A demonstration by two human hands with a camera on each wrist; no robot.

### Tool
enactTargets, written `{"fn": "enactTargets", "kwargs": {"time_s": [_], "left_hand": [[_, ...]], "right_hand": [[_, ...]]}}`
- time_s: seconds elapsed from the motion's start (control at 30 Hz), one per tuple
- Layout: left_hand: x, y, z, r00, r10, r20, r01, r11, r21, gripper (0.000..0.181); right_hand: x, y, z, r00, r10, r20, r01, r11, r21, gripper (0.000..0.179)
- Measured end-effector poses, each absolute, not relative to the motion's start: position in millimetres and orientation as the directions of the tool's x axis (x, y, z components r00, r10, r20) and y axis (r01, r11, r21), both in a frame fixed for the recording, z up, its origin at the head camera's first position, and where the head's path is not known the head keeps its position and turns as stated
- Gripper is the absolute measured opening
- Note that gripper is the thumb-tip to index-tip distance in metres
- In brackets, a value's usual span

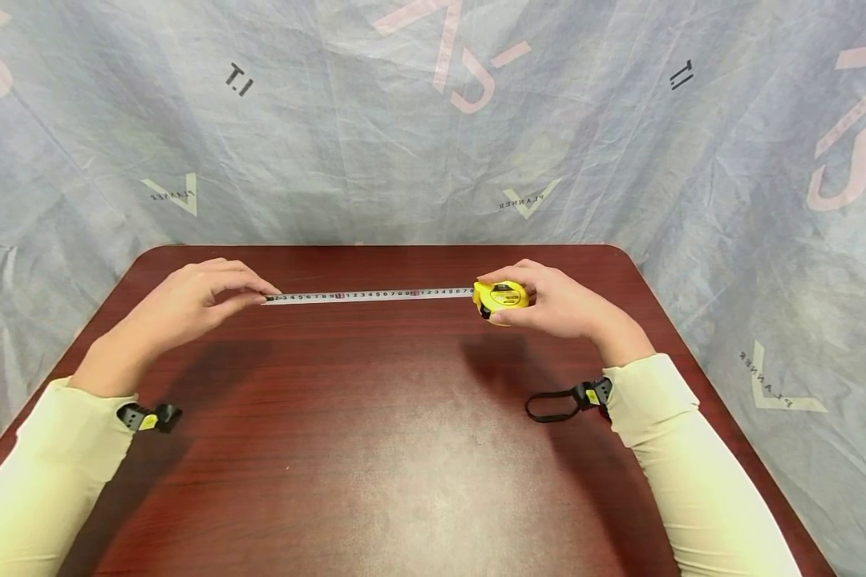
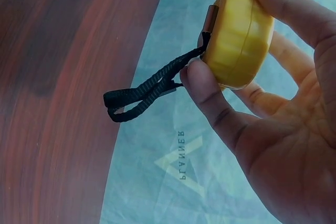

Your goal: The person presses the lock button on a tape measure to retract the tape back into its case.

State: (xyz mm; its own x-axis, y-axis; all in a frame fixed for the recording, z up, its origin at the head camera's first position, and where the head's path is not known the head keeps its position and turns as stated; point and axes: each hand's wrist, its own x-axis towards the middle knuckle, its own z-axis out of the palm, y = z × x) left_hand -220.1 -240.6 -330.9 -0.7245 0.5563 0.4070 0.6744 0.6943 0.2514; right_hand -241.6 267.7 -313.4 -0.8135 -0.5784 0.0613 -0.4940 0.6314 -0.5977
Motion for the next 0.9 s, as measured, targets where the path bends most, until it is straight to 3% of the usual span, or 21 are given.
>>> {"fn": "enactTargets", "kwargs": {"time_s": [0.9], "left_hand": [[-233,-202,-337,-0.693,0.560,0.454,0.707,0.652,0.274,0.023]], "right_hand": [[-243,232,-316,-0.773,-0.622,0.122,-0.557,0.575,-0.600,0.054]]}}
